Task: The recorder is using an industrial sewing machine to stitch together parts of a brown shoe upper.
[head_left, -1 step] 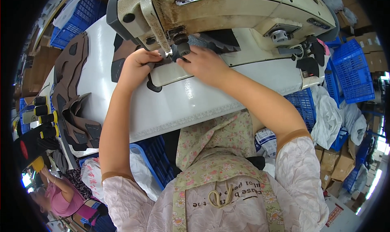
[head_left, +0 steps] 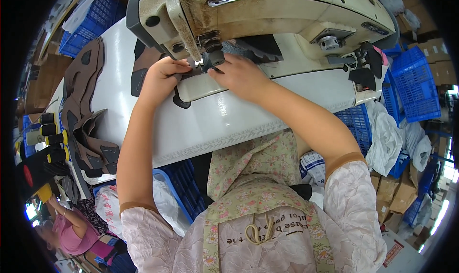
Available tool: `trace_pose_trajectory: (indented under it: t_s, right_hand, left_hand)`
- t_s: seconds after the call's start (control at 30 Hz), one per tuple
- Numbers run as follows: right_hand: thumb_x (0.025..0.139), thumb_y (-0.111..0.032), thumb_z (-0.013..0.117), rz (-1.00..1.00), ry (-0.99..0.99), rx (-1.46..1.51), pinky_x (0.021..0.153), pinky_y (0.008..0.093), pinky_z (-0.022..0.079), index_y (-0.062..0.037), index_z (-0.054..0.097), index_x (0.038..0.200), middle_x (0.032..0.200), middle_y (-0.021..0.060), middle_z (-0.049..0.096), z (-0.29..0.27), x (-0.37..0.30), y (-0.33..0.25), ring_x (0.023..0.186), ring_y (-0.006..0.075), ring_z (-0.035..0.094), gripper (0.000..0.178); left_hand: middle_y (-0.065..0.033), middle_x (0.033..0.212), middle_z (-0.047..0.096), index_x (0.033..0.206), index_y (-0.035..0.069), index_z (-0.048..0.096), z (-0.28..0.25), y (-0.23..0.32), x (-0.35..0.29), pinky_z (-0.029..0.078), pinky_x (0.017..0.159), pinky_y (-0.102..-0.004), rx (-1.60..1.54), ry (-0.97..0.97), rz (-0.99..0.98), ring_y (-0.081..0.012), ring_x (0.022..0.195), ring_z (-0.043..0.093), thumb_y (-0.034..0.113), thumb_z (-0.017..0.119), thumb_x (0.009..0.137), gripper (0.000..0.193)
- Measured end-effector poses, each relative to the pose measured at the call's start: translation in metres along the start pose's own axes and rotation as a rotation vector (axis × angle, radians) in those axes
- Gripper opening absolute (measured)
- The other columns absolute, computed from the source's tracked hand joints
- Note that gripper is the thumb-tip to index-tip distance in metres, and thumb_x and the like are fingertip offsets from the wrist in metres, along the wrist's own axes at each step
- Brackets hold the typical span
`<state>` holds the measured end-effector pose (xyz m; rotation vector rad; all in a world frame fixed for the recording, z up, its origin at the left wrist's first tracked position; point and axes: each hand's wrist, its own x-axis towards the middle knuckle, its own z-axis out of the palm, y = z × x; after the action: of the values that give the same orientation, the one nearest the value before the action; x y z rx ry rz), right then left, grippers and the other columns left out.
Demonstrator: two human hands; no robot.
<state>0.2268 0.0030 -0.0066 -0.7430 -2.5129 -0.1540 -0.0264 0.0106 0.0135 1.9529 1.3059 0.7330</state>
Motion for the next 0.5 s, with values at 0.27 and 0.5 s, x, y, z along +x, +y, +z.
trace_pose_trajectory:
  t_s: [0.27, 0.5]
  right_hand:
    - [0.082, -0.015, 0.058, 0.015, 0.022, -0.029, 0.074, 0.0336, 0.052, -0.0047, 0.065, 0.094, 0.089, 0.0028, 0.058, 0.0012, 0.004, -0.002, 0.094, 0.0214, 0.055, 0.018]
    - [0.084, -0.011, 0.056, 0.059, -0.14, 0.071, 0.081, 0.0412, 0.052, -0.0075, 0.064, 0.115, 0.107, 0.009, 0.061, -0.0002, 0.0045, -0.0007, 0.099, 0.0303, 0.058, 0.032]
  left_hand:
    - [-0.0118, 0.108, 0.068, 0.099, 0.001, 0.073, -0.0016, 0.0012, 0.0001, 0.044, 0.099, -0.0311, 0.03, -0.029, 0.01, -0.024, 0.11, 0.062, -0.017, 0.048, 0.065, 0.046]
    - [-0.0112, 0.108, 0.065, 0.098, 0.001, 0.072, 0.0037, -0.0021, -0.0015, 0.046, 0.095, -0.0314, 0.104, 0.009, 0.13, -0.0263, 0.107, 0.061, -0.016, 0.051, 0.065, 0.042]
